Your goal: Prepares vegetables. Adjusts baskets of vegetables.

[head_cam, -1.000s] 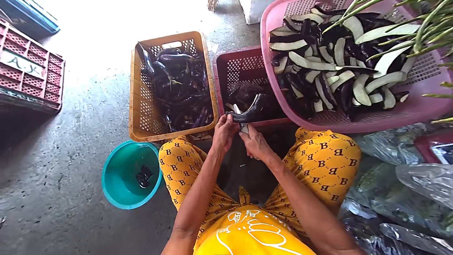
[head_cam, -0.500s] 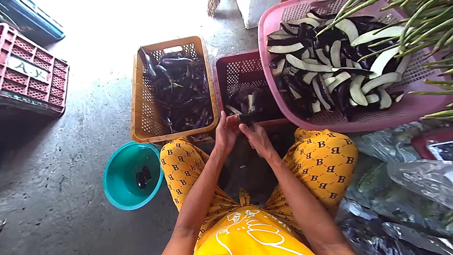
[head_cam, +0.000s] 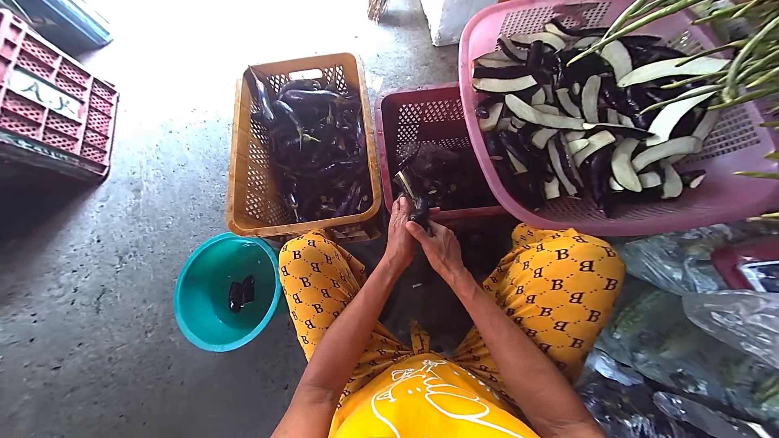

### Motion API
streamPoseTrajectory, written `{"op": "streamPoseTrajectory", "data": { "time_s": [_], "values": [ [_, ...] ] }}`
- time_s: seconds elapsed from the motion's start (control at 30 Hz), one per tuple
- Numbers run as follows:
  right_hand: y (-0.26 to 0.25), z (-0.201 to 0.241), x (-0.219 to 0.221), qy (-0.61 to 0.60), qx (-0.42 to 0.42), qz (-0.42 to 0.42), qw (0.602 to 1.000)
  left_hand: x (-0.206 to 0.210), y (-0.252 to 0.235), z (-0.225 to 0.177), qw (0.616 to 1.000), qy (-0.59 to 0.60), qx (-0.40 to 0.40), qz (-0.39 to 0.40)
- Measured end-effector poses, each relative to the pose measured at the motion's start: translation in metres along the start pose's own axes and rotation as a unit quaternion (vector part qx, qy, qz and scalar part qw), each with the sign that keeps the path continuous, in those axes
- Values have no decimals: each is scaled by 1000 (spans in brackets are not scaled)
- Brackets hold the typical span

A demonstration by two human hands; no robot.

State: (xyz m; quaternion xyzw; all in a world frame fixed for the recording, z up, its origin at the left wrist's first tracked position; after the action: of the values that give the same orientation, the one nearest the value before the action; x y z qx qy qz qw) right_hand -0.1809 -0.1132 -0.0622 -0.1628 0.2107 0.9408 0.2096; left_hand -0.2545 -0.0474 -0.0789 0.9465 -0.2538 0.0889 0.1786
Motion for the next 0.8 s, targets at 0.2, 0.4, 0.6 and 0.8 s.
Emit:
{"op": "streamPoseTrajectory", "data": {
  "time_s": [0.2,0.4,0.6,0.8],
  "values": [
    [1,-2,0,-16,-24,-19,999,7,-4,8,989,117,-82,41],
    [6,0,-1,19,-28,15,999,-2,-4,-9,989,139,-48,28],
    [21,15,8,67,-116,41,990,-37,-11,-23,994,-64,55,-65],
    [-17,6,-37,-253,-46,-20,966,-7,2,-13,978,-183,54,89]
  ]
}}
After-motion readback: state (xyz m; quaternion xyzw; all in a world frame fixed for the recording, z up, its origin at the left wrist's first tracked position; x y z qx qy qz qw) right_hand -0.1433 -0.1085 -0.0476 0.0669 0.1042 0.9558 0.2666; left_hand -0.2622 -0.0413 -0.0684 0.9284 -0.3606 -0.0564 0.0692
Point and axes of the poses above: each hand's wrist, its own y-axis away from the middle knuckle, its own x-axis out of the palm, z = x × y, the point moved 9 cm from there along -y, towards the middle knuckle, and after that the axes turned 13 degrees about -y, right-handed, at the moved point
